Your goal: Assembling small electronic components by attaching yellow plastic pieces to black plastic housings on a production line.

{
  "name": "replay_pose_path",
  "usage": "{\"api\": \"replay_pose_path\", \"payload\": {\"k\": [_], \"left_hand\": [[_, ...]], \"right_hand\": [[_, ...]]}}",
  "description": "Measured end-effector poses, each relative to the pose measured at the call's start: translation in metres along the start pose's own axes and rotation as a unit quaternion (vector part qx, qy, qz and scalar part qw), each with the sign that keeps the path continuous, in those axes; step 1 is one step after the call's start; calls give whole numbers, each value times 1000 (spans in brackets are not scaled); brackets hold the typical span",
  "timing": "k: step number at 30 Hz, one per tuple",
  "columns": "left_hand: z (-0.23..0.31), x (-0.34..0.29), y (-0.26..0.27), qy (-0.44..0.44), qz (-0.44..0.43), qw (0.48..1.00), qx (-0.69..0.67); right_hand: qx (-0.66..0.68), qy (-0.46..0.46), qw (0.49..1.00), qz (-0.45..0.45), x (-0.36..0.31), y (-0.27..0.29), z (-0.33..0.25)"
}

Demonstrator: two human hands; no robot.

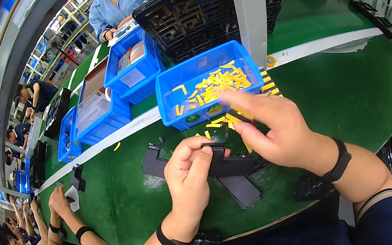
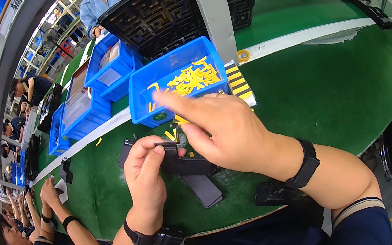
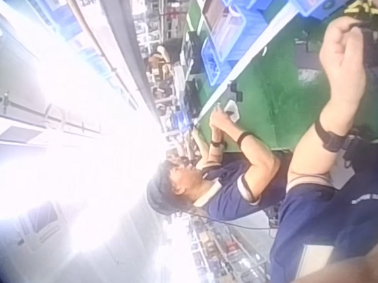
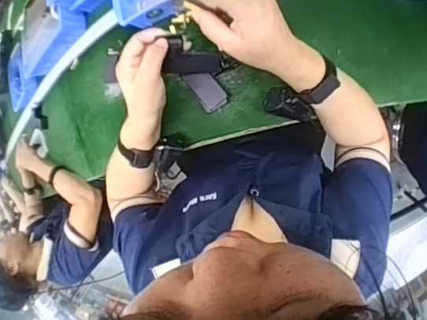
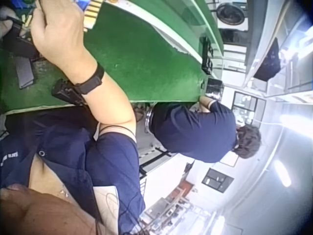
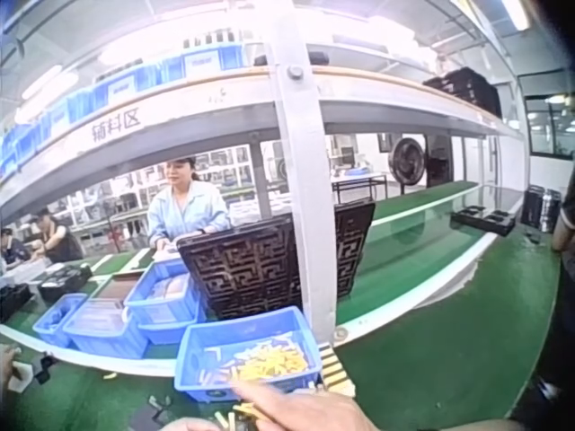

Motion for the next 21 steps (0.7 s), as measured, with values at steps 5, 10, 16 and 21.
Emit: {"api": "replay_pose_path", "payload": {"k": [5,10,16,21], "left_hand": [[2,-1,-2,-19,-5,998,57],[2,-1,-4,-14,-3,999,47],[1,0,-4,1,2,999,32],[1,1,-5,-4,-5,1000,27]], "right_hand": [[-26,45,999,9,-4,-5,6],[30,16,999,-5,-4,-6,8],[94,-22,995,-23,-6,-13,13],[85,-9,996,-25,-5,-12,11]]}}
Point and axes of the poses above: each hand's wrist, its own x-axis towards the middle knuckle, its own y-axis out of the back of the hand, z = x × y, the point moved 3 cm from there along x, towards the middle knuckle, and after that the axes turned 13 degrees about -z, right-handed, at the moved point
